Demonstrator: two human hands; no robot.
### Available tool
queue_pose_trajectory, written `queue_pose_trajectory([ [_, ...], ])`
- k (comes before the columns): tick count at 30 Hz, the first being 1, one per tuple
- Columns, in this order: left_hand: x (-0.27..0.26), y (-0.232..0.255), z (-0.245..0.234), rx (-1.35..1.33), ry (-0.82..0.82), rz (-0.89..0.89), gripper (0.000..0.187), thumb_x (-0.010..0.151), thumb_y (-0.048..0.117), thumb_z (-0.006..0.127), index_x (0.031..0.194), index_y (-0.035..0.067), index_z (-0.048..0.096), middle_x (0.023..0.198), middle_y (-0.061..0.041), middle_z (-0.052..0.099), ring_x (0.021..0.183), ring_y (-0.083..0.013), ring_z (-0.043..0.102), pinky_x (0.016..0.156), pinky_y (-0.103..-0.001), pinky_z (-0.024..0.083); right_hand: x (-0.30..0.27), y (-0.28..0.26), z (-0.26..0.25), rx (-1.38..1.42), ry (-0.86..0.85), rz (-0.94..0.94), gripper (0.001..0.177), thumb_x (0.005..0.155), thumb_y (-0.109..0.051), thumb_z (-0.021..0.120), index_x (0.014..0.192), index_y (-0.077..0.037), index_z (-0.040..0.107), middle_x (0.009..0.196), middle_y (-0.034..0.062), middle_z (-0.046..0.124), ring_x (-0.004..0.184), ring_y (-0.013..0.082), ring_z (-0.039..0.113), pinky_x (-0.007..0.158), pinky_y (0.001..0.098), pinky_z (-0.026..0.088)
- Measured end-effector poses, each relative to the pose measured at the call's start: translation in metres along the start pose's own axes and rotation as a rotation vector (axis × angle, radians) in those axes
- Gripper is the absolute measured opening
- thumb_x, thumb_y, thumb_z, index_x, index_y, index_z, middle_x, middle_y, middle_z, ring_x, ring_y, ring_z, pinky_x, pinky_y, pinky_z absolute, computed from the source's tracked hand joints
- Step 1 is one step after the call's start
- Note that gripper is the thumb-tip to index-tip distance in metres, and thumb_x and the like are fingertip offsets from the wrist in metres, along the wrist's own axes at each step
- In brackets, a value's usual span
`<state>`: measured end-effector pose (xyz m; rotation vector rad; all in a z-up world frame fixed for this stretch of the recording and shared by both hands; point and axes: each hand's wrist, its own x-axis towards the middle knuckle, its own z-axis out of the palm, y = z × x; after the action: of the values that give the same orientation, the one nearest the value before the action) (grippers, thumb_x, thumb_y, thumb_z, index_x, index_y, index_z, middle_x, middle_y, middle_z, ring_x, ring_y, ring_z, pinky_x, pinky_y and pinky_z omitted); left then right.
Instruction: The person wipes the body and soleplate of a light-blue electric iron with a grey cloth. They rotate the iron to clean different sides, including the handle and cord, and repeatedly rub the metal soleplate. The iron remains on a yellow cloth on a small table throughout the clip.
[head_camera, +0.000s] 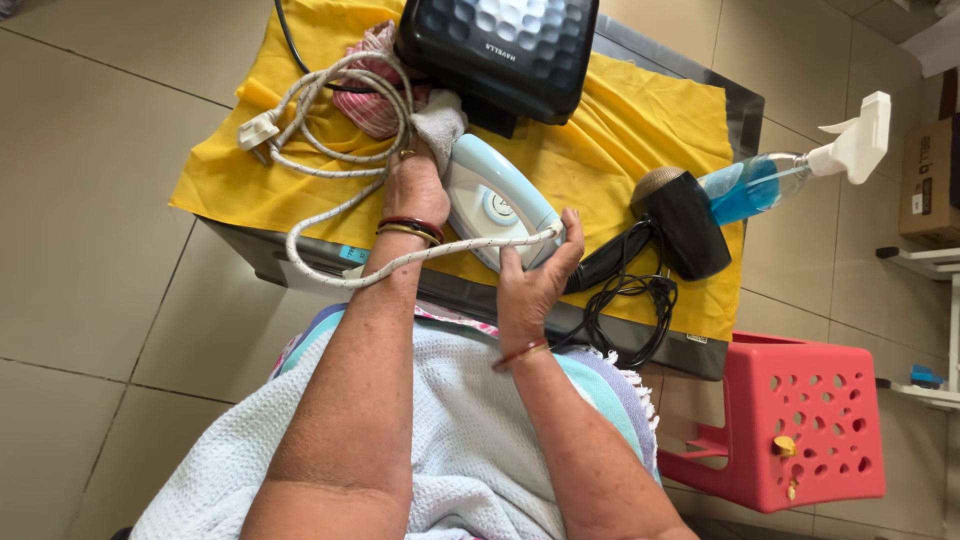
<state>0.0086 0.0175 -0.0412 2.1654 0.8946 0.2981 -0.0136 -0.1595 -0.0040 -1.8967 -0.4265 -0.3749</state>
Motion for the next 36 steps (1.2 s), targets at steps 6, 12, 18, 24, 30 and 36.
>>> queue_pose_trajectory([
  [6, 0.011, -0.014, 0.012, -0.533, 0.056, -0.083, 0.033, 0.104, 0.008, 0.046, 0.134, 0.008, 0.060, 0.139, -0.018, 0.064, 0.130, -0.0361, 0.062, 0.110, -0.040, 0.049, 0.024, 0.037, 0.017, -0.092, 0.049, -0.073, 0.055, 0.088, 0.005, 0.075, 0.137, -0.005, 0.052, 0.135, 0.0126, 0.058, 0.130, 0.0271, 0.057, 0.117, 0.0391, 0.046],
  [12, -0.001, -0.010, 0.006, -0.228, -0.011, -0.047, 0.049, 0.093, 0.002, 0.046, 0.140, 0.013, 0.055, 0.143, -0.027, 0.052, 0.133, -0.0458, 0.047, 0.111, -0.047, 0.041, 0.069, 0.057, -0.010, 0.086, -0.068, -0.046, 0.045, 0.089, 0.005, 0.073, 0.131, -0.006, 0.062, 0.121, 0.0070, 0.068, 0.110, 0.0201, 0.068, 0.099, 0.0323, 0.059],
  [18, -0.007, 0.000, 0.008, -0.047, 0.043, 0.185, 0.057, 0.079, -0.007, 0.052, 0.133, 0.011, 0.062, 0.130, -0.027, 0.062, 0.132, -0.0479, 0.049, 0.110, -0.052, 0.041, 0.095, 0.063, -0.036, 0.344, -0.298, 0.040, 0.044, 0.090, 0.002, 0.075, 0.132, -0.007, 0.062, 0.122, 0.0054, 0.065, 0.108, 0.0165, 0.065, 0.097, 0.0318, 0.059],
  [24, -0.018, 0.016, -0.017, -0.157, -0.118, 0.045, 0.043, 0.087, -0.001, 0.051, 0.125, 0.010, 0.068, 0.122, -0.025, 0.067, 0.120, -0.0460, 0.060, 0.104, -0.052, 0.049, 0.105, 0.088, -0.028, 0.284, -0.238, -0.047, 0.042, 0.092, 0.005, 0.077, 0.129, -0.009, 0.063, 0.139, 0.0107, 0.061, 0.131, 0.0222, 0.060, 0.114, 0.0351, 0.052],
  [30, -0.031, 0.008, 0.019, -0.113, -0.047, -0.196, 0.027, 0.105, 0.013, 0.050, 0.122, -0.003, 0.063, 0.121, -0.028, 0.063, 0.111, -0.0439, 0.063, 0.095, -0.052, 0.052, 0.107, 0.111, -0.022, 0.198, -0.170, -0.066, 0.042, 0.092, 0.009, 0.076, 0.128, -0.010, 0.064, 0.137, 0.0106, 0.062, 0.132, 0.0239, 0.060, 0.118, 0.0369, 0.050],
  [36, -0.043, 0.037, 0.030, -0.128, 0.053, 0.261, 0.048, 0.082, 0.008, 0.046, 0.127, 0.000, 0.061, 0.124, -0.025, 0.065, 0.119, -0.0410, 0.059, 0.104, -0.047, 0.051, 0.105, 0.130, -0.017, 0.242, -0.161, -0.019, 0.044, 0.090, 0.011, 0.072, 0.126, -0.012, 0.064, 0.130, 0.0059, 0.063, 0.125, 0.0189, 0.060, 0.114, 0.0340, 0.050],
])
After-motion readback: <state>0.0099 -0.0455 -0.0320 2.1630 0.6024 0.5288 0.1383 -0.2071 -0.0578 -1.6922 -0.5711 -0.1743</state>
